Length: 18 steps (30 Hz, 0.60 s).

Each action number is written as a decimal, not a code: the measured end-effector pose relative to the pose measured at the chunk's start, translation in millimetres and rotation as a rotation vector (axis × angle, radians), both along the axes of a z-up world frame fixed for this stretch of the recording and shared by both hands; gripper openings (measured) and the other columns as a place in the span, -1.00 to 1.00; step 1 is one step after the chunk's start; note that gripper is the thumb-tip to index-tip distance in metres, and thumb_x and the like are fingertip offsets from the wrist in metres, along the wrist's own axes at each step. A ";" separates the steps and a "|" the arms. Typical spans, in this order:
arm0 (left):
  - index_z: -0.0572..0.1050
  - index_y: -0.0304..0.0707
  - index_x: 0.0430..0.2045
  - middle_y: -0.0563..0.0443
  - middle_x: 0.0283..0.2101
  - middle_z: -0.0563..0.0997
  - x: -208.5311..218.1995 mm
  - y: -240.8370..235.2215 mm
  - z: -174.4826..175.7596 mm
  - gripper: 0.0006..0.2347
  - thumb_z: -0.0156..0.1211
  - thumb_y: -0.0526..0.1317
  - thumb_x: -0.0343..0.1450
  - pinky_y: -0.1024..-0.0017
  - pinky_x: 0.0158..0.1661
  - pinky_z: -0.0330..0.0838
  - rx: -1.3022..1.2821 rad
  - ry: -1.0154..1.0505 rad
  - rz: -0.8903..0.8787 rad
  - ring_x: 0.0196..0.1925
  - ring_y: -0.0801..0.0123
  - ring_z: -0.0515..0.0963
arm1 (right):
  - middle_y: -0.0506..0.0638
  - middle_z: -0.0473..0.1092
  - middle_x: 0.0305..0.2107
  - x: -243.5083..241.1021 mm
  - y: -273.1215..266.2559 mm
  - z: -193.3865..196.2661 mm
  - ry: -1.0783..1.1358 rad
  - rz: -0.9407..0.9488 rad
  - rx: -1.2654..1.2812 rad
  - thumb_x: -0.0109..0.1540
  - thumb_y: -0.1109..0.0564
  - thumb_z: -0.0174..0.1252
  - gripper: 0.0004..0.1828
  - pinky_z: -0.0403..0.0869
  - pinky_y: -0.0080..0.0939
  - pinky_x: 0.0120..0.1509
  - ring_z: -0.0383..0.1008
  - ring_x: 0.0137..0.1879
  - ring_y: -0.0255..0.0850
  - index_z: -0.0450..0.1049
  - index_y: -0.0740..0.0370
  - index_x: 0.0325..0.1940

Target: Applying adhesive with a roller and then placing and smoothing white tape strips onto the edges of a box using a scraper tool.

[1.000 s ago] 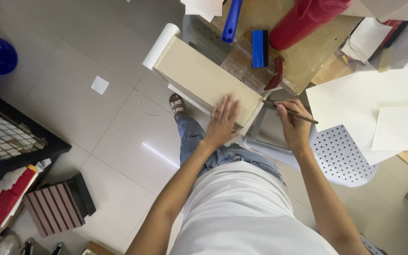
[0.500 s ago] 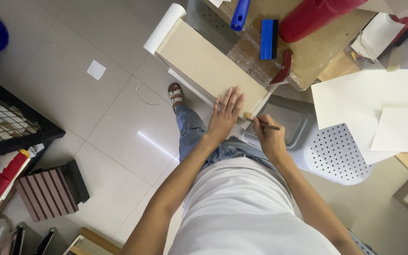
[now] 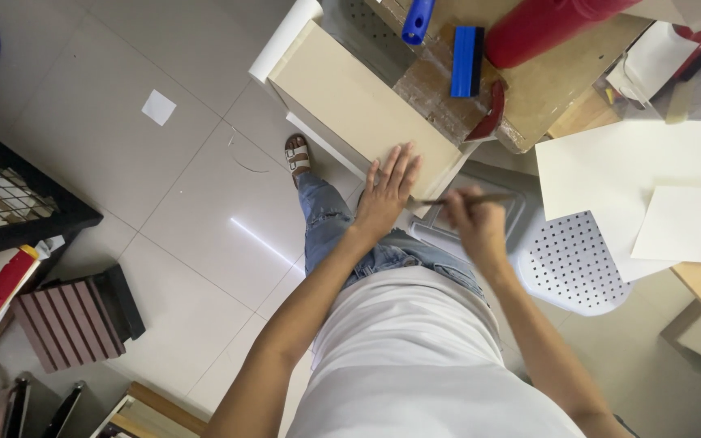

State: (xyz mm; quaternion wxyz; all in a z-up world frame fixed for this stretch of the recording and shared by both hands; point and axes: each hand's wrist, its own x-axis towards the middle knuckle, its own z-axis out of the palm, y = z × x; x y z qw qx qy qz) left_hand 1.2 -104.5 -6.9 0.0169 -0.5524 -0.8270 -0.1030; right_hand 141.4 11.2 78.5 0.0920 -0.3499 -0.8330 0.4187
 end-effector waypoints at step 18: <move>-0.17 0.02 0.47 -0.07 0.55 -0.14 -0.5 -3.4 0.1 -0.32 0.10 -0.27 0.49 0.08 0.41 -0.32 -0.055 -0.013 -0.015 0.57 0.21 -0.17 | 0.07 0.46 -0.58 -28.8 116.3 14.9 0.096 0.175 0.018 0.40 0.21 0.17 -0.84 0.48 -0.19 -0.36 0.49 -0.48 -0.15 0.55 0.34 -0.23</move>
